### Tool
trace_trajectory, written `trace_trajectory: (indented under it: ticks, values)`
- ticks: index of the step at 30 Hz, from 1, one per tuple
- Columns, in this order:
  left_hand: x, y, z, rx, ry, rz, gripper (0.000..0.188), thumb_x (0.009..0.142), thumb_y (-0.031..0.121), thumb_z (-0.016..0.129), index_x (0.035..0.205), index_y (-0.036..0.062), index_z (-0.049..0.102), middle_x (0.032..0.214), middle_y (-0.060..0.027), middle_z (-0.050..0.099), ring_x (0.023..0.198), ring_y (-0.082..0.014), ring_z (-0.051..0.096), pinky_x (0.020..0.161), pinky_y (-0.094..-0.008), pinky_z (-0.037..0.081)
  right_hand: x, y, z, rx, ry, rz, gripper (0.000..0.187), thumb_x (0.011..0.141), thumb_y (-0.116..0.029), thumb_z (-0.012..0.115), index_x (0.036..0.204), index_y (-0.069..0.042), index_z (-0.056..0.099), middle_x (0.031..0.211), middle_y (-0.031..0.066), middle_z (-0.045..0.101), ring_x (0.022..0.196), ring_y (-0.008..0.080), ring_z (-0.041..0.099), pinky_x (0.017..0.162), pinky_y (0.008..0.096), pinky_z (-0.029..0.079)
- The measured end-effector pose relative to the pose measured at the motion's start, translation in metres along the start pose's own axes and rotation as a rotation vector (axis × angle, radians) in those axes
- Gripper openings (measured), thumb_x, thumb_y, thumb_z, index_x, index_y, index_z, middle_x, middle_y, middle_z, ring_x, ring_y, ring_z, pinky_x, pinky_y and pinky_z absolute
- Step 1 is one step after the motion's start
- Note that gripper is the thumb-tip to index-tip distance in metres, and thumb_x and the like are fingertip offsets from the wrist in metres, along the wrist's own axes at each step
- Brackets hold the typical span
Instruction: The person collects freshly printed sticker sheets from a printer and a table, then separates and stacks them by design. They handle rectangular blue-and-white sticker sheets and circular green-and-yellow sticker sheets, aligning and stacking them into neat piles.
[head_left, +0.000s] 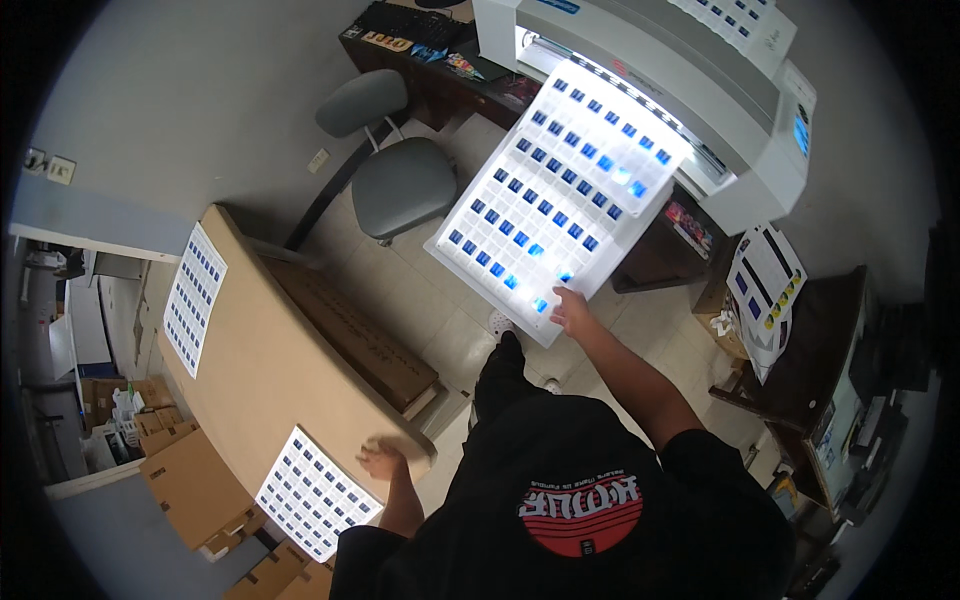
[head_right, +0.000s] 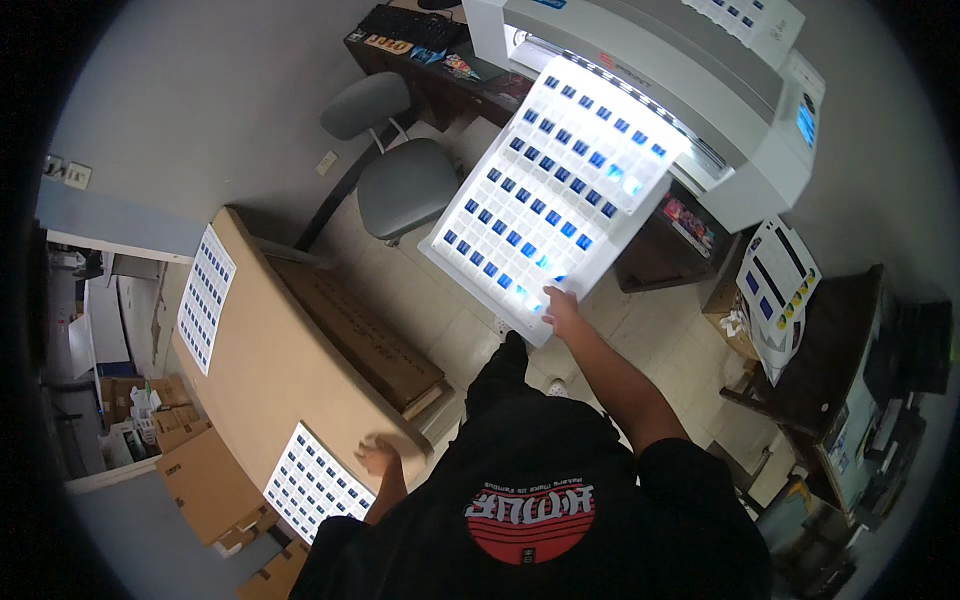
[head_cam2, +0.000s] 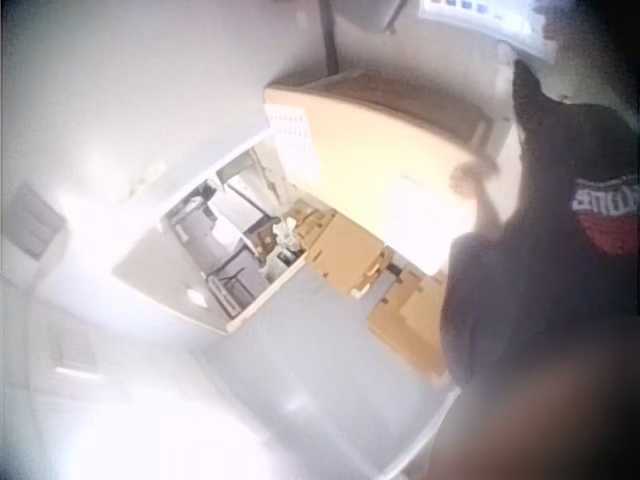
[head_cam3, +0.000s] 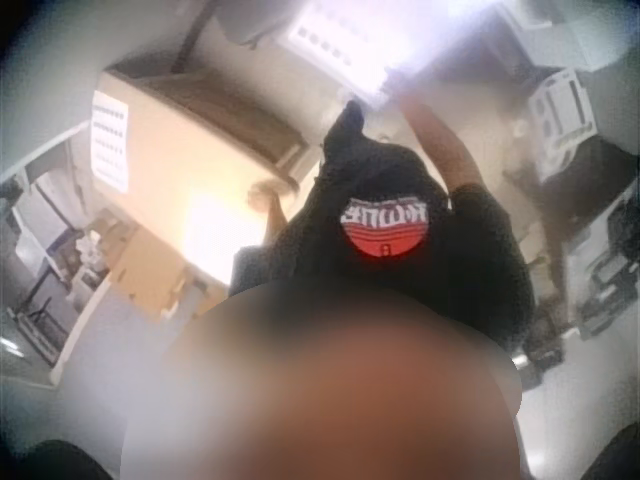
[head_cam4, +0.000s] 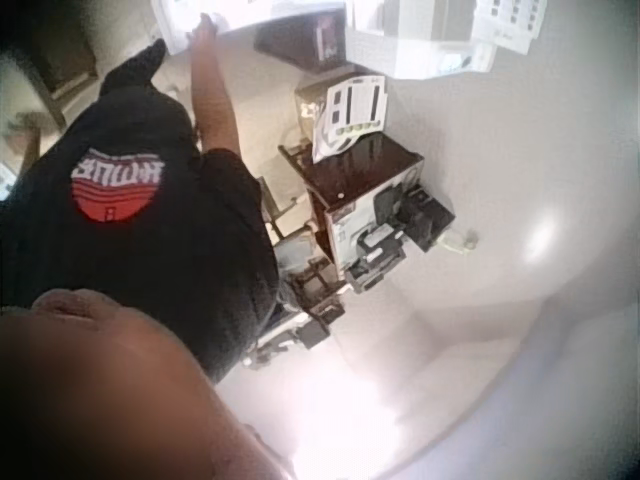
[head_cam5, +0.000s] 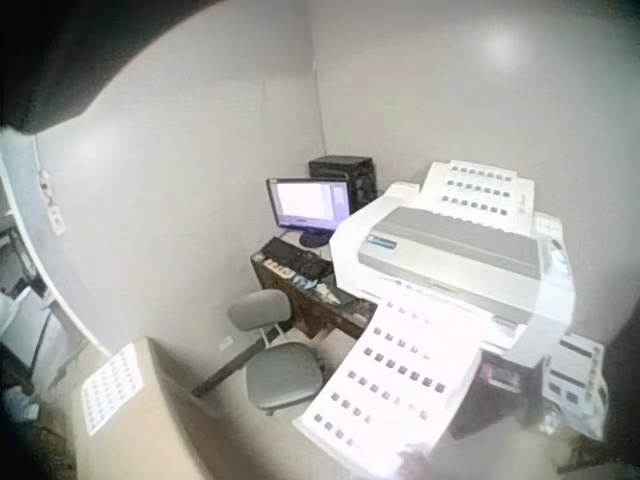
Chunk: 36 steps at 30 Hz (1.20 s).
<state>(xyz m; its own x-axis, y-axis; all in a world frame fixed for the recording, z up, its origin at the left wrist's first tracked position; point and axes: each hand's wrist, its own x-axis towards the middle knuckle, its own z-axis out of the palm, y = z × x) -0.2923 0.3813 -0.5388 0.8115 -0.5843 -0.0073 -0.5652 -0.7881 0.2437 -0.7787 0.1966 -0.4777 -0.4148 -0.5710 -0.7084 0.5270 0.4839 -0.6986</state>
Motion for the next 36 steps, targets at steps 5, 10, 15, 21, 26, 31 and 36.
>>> trace_trajectory:
  ticks: [5,10,15,21,26,31,36]
  values:
    - [-0.016,0.107,-0.019,-0.396,-0.010,0.476,0.043,0.091,0.030,0.059,0.122,0.0007,0.055,0.123,-0.0226,0.054,0.105,-0.0352,0.059,0.088,-0.0451,0.048,-0.040,0.037,-0.030,0.030,0.289,0.042,0.041,0.079,-0.024,0.068,0.111,-0.006,0.050,0.086,0.0088,0.048,0.071,0.0189,0.047,0.059,0.0386,0.044]
    - [-0.081,0.216,-0.052,-0.899,-0.443,0.542,0.034,0.091,0.023,0.064,0.111,-0.0038,0.061,0.093,-0.0149,0.066,0.080,-0.0214,0.064,0.075,-0.0340,0.051,-0.071,0.058,-0.044,0.124,0.499,0.097,0.042,0.074,-0.023,0.068,0.105,0.001,0.052,0.076,0.0108,0.055,0.058,0.0213,0.054,0.046,0.0348,0.041]
    - [-0.128,0.228,-0.060,-0.994,-0.685,0.601,0.027,0.091,0.022,0.064,0.107,0.0005,0.064,0.079,-0.0093,0.067,0.071,-0.0153,0.063,0.068,-0.0314,0.050,-0.086,0.075,-0.070,0.167,0.407,0.160,0.031,0.075,-0.025,0.067,0.093,0.000,0.061,0.078,0.0100,0.057,0.058,0.0201,0.054,0.046,0.0368,0.041]
    - [-0.147,0.188,-0.029,-0.879,-0.872,0.442,0.026,0.089,0.026,0.065,0.101,0.0018,0.065,0.080,-0.0075,0.067,0.066,-0.0140,0.063,0.062,-0.0289,0.049,-0.108,0.062,-0.098,0.273,0.029,0.181,0.040,0.082,-0.022,0.065,0.115,-0.002,0.055,0.105,0.0116,0.063,0.086,0.0253,0.063,0.075,0.0390,0.053]
    - [-0.174,0.211,-0.034,-0.748,-1.359,0.031,0.036,0.090,0.037,0.065,0.104,0.0035,0.064,0.086,-0.0065,0.068,0.067,-0.0153,0.063,0.062,-0.0305,0.050,-0.117,0.015,-0.108,0.279,-0.152,0.040,0.037,0.089,-0.015,0.059,0.124,-0.005,0.050,0.114,0.0108,0.062,0.102,0.0288,0.062,0.086,0.0449,0.052]
    - [-0.192,0.295,-0.061,-1.089,-1.638,-0.282,0.047,0.093,0.039,0.060,0.122,0.0027,0.055,0.109,-0.0127,0.065,0.093,-0.0224,0.064,0.077,-0.0381,0.052,-0.115,-0.062,-0.099,0.099,-0.299,-0.084,0.040,0.088,-0.014,0.059,0.124,-0.001,0.048,0.112,0.0132,0.062,0.097,0.0296,0.065,0.078,0.0473,0.055]
    - [-0.195,0.380,-0.094,-1.542,-1.307,-0.187,0.039,0.096,0.020,0.056,0.128,-0.0024,0.050,0.117,-0.0148,0.064,0.104,-0.0281,0.063,0.088,-0.0433,0.051,-0.128,-0.113,-0.093,0.045,-0.572,-0.146,0.040,0.092,-0.016,0.055,0.128,-0.001,0.046,0.117,0.0135,0.062,0.098,0.0287,0.065,0.082,0.0459,0.054]
